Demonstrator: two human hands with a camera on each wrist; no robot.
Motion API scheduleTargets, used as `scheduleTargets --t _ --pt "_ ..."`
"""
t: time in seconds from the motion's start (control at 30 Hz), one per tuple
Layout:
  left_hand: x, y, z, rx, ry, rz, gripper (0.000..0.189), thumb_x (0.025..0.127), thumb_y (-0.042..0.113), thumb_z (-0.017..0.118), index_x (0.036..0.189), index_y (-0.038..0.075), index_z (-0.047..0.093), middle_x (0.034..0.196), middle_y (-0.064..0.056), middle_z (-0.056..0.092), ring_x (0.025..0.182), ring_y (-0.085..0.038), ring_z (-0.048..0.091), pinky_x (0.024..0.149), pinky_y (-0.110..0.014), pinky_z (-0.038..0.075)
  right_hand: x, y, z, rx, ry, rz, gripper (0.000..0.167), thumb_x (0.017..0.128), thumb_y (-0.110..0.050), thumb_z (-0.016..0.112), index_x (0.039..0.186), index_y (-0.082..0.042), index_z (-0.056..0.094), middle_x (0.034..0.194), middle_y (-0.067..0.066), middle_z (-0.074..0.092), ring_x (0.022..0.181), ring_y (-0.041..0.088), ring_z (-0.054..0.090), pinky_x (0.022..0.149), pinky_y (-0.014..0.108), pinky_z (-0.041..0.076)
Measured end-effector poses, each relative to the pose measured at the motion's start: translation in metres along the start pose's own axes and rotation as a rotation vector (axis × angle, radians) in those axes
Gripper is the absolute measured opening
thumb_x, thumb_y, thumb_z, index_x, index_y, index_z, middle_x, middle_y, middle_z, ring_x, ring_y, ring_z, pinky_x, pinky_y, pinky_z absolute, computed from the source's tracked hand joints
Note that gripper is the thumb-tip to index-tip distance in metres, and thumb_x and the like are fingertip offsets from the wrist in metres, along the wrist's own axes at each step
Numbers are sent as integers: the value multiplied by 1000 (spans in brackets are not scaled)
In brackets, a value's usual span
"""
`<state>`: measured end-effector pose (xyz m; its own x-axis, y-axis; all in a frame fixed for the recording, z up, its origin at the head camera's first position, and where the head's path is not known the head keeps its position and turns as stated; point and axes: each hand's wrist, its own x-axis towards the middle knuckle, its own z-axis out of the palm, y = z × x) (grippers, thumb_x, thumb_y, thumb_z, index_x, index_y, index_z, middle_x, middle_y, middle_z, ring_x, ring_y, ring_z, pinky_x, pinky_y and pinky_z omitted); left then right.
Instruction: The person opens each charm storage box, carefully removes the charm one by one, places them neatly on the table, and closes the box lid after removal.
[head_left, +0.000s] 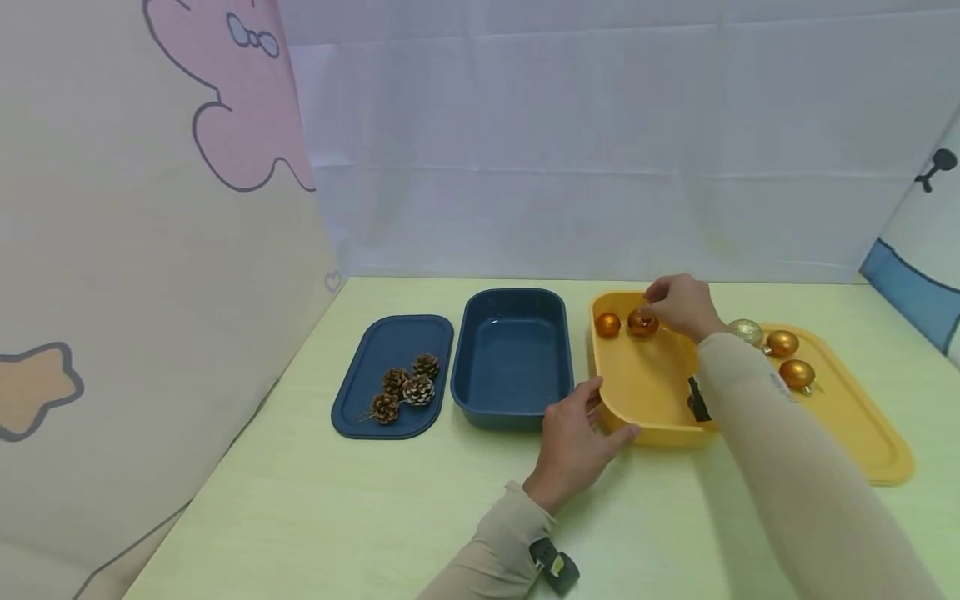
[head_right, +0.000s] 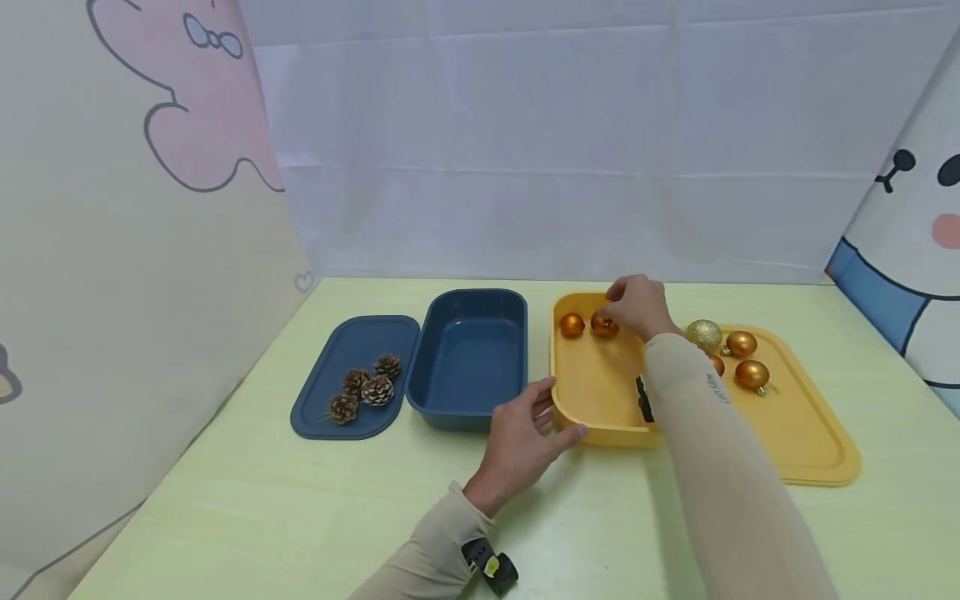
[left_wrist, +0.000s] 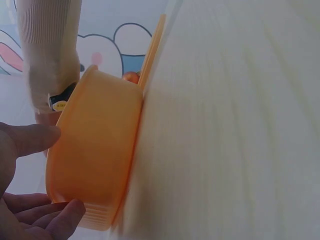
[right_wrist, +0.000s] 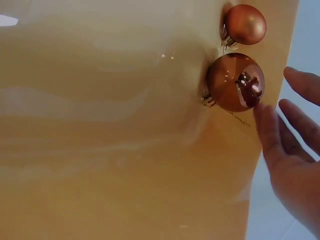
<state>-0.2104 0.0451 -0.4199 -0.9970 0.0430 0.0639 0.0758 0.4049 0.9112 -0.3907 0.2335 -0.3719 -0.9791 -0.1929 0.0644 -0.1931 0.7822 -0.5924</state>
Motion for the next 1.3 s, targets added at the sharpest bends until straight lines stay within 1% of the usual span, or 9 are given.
scheduleTargets --t 0.13,0.3,0.37,0.57,0.73,0.8,0.87,1.1,1.3 --pt "-1 -1 0 5 1 6 71 82 23 85 143 9 53 142 -9 62 121 -18 68 95 -25 57 2 5 6 -29 -10 13 39 90 -20 70 116 10 64 120 33 64 111 47 55 99 58 47" --pt "-1 -1 -1 7 10 9 68 83 22 84 142 8 54 142 -9 62 120 -19 68 94 -24 58 4 12 15 -77 -66 16 45 89 -25 72 116 10 65 118 33 65 106 46 57 96 58 48" --pt "0 -1 -1 11 13 13 67 83 23 84 142 8 54 142 -9 62 120 -18 68 94 -24 58 2 14 17 -73 -87 17 48 88 -27 74 117 9 64 119 33 65 107 46 57 94 57 49" --pt "1 -2 0 33 28 45 68 84 30 82 142 7 55 141 -11 63 119 -18 69 93 -23 58 0 14 21 -55 -112 11 48 90 -27 72 123 6 61 122 34 63 112 49 56 96 60 47" --pt "1 -1 1 162 84 92 59 88 37 78 136 8 60 131 -9 70 114 -17 69 93 -23 57 -2 15 24 -49 -113 24 47 91 -26 70 124 5 60 123 34 62 113 49 55 98 60 47" --pt "1 0 2 217 106 93 56 87 38 77 134 9 63 126 -7 72 111 -19 68 93 -25 55 -2 16 25 -53 -107 20 46 91 -25 70 124 5 60 123 34 63 113 49 55 97 60 47" --pt "1 1 3 239 114 90 56 86 38 78 132 10 64 124 -7 73 111 -20 66 94 -28 53 -3 16 24 -58 -100 16 45 91 -25 70 123 6 60 122 34 63 113 50 55 97 60 47" --pt "1 3 0 173 105 86 56 85 31 81 132 5 64 123 -11 73 110 -16 71 90 -22 58 -4 15 23 -63 -92 12 47 91 -28 71 123 4 62 123 32 63 113 48 53 96 59 46" --pt "1 4 -1 146 86 79 57 85 30 81 133 4 63 126 -12 72 111 -16 71 91 -23 59 -6 12 22 -66 -73 -11 45 91 -26 71 124 4 62 121 30 65 111 46 56 94 57 48"
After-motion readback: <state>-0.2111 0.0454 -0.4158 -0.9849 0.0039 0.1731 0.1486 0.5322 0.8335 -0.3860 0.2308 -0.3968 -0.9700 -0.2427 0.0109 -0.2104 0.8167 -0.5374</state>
